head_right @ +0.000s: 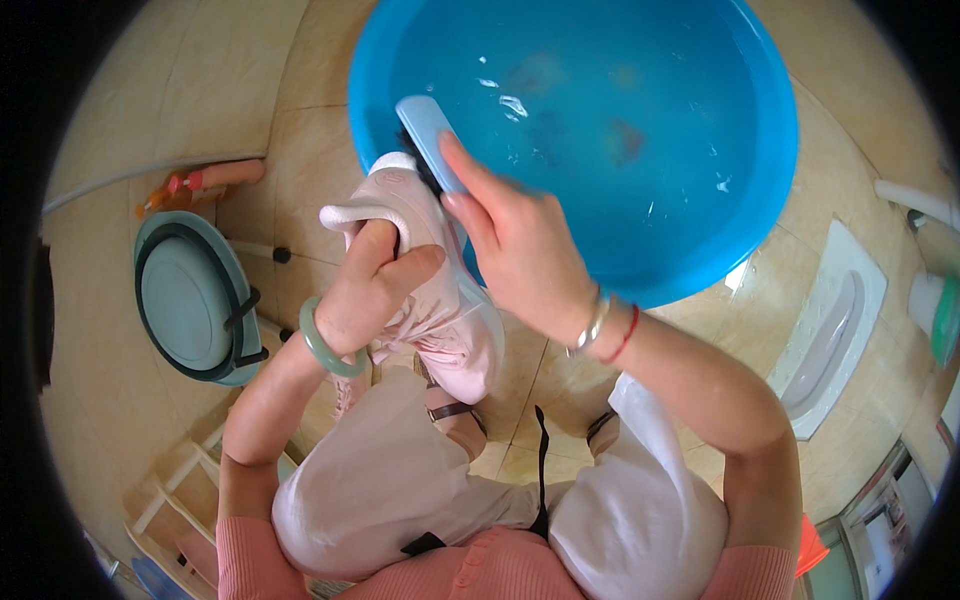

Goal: The person sits on the bathroom floor and scrubs a pair of pink sneakers with a brush and water from a blue basin. They clean the toe, sides, and soles of the shoes, repeatedly dipping the brush into the water.

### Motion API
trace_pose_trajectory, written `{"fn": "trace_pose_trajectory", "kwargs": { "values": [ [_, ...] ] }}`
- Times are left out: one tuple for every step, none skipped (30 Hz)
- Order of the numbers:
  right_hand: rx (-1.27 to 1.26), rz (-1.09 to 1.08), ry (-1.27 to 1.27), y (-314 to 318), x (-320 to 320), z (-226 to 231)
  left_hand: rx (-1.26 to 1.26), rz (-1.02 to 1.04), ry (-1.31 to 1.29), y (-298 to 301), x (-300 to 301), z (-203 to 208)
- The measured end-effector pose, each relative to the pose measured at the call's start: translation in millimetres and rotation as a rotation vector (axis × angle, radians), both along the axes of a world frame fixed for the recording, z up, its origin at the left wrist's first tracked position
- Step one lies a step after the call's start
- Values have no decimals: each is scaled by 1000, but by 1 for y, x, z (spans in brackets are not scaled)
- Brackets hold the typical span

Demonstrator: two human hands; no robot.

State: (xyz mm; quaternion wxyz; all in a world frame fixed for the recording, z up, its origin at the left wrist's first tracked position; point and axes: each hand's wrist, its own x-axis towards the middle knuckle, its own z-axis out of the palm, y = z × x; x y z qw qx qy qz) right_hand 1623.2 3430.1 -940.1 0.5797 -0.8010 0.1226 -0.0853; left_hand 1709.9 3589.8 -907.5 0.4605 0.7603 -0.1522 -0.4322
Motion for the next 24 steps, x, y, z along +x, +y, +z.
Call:
{"fn": "trace_pose_trajectory", "kwargs": {
  "values": [
    [-37,22,63,-9,10,3,0,-23,17,-1,0,-1],
    [-18,22,94,-18,22,-2,-24,-110,-73,-4,-3,-1],
    [0,21,120,-28,36,-7,-50,-197,-169,-9,-4,-1],
    [18,21,145,-35,43,-8,-77,-284,-266,-12,-5,-1],
    [43,-9,156,-38,35,-5,-48,-253,-156,-12,-2,-3],
    [87,-26,159,-34,31,-5,-70,-144,-74,-6,1,-3],
    [110,-53,192,-28,13,3,-105,-34,13,-3,2,-4],
    [132,-77,224,-24,-6,10,-139,79,98,-1,3,-5],
    [127,-84,138,-21,-26,13,-110,41,80,-2,7,-1],
    [101,-73,112,-17,-42,11,-107,38,81,-5,8,-3],
    [76,-62,87,-12,-55,7,-103,35,82,-8,8,-4],
    [43,-48,32,-9,-59,4,-97,28,78,-10,8,-4],
    [9,-33,-21,-5,-62,2,-85,18,64,-12,7,-3],
    [35,-39,-25,-3,-61,0,-73,8,50,-16,4,0],
    [68,-42,-33,0,-57,-2,-55,1,32,-16,3,2],
    [82,-53,-24,1,-50,-3,-9,-35,11,-15,4,1],
    [98,-66,-16,2,-43,-5,37,-71,-10,-11,5,-1],
    [111,-78,-6,2,-36,-6,59,-109,-26,-9,6,-2],
    [116,-68,55,-4,-27,0,81,-147,-44,-8,6,-2],
    [121,-58,116,-10,-17,5,85,-189,-61,-7,7,-1],
    [129,-11,139,-19,-1,5,91,-230,-80,-6,7,1],
    [130,35,162,-32,17,5,-7,-318,-249,-7,4,2],
    [136,82,188,-41,33,0,-103,-406,-415,-9,-4,-1],
    [68,99,216,-49,36,-13,-227,-500,-576,-15,-9,-7]
  ]
}}
